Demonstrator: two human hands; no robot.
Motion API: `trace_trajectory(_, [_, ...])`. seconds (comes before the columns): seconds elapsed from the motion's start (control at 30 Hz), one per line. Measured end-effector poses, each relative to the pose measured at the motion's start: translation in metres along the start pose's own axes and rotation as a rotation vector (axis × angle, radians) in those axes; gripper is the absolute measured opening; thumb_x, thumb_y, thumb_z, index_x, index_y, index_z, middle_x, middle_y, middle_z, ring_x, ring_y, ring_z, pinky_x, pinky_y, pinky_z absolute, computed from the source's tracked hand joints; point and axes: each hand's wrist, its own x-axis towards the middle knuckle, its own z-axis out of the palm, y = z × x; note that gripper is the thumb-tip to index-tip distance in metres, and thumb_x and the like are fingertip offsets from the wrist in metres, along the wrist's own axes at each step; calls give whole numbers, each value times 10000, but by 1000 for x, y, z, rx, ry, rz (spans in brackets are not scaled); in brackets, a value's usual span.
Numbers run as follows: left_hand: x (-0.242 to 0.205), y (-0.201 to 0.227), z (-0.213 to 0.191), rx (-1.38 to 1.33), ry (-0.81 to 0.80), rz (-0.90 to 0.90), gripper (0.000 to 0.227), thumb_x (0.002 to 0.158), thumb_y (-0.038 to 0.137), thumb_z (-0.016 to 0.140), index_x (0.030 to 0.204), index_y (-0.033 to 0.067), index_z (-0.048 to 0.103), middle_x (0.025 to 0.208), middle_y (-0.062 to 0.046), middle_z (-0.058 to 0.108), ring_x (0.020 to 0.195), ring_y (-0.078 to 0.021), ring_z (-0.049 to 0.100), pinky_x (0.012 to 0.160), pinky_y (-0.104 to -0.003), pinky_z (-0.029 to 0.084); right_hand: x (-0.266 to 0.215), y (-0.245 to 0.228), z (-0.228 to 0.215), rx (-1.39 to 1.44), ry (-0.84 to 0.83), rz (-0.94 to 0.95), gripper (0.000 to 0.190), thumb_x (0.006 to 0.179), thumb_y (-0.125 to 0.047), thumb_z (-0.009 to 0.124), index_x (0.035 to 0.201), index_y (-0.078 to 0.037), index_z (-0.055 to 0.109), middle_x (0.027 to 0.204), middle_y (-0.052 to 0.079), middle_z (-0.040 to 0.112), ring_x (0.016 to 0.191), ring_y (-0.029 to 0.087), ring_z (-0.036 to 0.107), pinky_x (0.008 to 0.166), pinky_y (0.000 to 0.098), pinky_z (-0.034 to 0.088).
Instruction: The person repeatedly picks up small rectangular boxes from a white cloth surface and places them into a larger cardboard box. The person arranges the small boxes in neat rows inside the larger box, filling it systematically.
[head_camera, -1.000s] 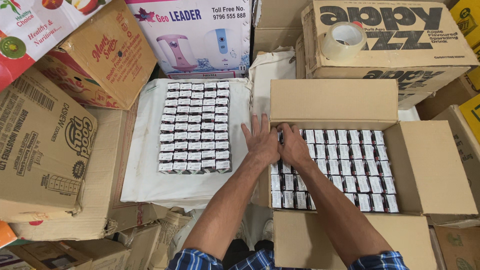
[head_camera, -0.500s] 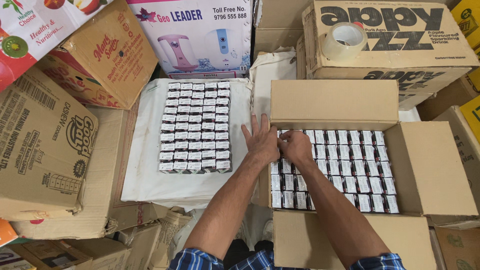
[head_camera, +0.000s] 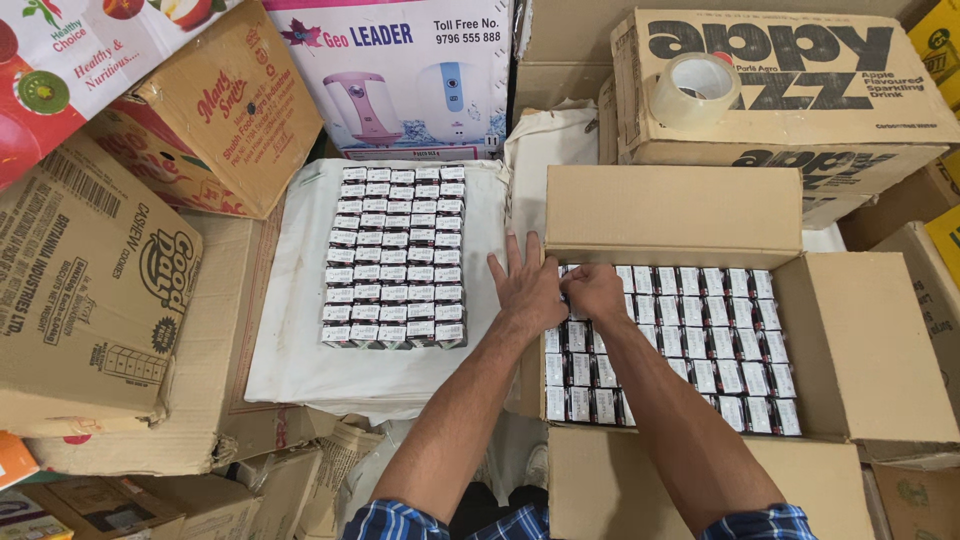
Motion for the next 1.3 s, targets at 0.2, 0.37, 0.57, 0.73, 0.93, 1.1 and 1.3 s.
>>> trace_trajectory(0.2, [1,1,3,-13,38,-10,455,814,186,681,1250,80,608,1663,-165,151,1549,-470,8,1165,-729,43,-1,-1,-2,-51,-46,-5,245,788,-286,630,940,-255,820,932,44,782,1082,337,701,932,453,561])
trace_trajectory(0.37, [-4,2,-7,-61,101,33,352,832,130,651,1173,42,648,1648,-171,185,1539,-481,56,1161,-712,102,0,-3,-6,-65,-68,-5,279,780,-272,627,981,-229,814,949,45,780,1086,327,703,939,461,556])
trace_trajectory(0.57, [-10,4,-16,-81,130,67,331,804,105,700,1121,20,657,1613,-164,227,1517,-487,101,1143,-721,133,-11,-10,-17,-85,-80,-70,316,803,-242,581,1013,-185,811,976,94,778,1104,395,686,943,510,541])
trace_trajectory(0.73, [-10,1,-11,-91,136,94,400,768,66,756,1139,8,617,1610,-182,228,1510,-500,107,1139,-737,144,-32,-22,-27,-82,-93,-101,300,828,-227,582,1032,-159,791,946,112,768,1077,394,693,938,509,539])
trace_trajectory(0.93, [-10,-6,-5,-94,200,161,483,738,26,779,1169,19,561,1611,-186,226,1507,-503,114,1132,-732,167,-49,-25,-35,-14,-65,-174,241,893,-225,597,1026,-104,756,719,101,654,821,328,678,788,471,528])
trace_trajectory(1.1, [-15,-10,-3,-71,253,234,506,739,6,793,1182,13,548,1585,-209,275,1498,-505,164,1127,-728,198,-68,-37,-37,35,-46,-252,234,935,-192,599,1021,-24,737,803,195,640,880,355,666,825,496,503])
trace_trajectory(1.3, [-11,-23,23,-38,323,309,363,849,116,715,1167,101,539,1470,-143,485,1434,-395,404,1162,-680,197,-98,-44,-39,168,-92,-181,205,1020,-221,562,1125,-51,610,1269,234,700,1317,416,580,1060,555,464])
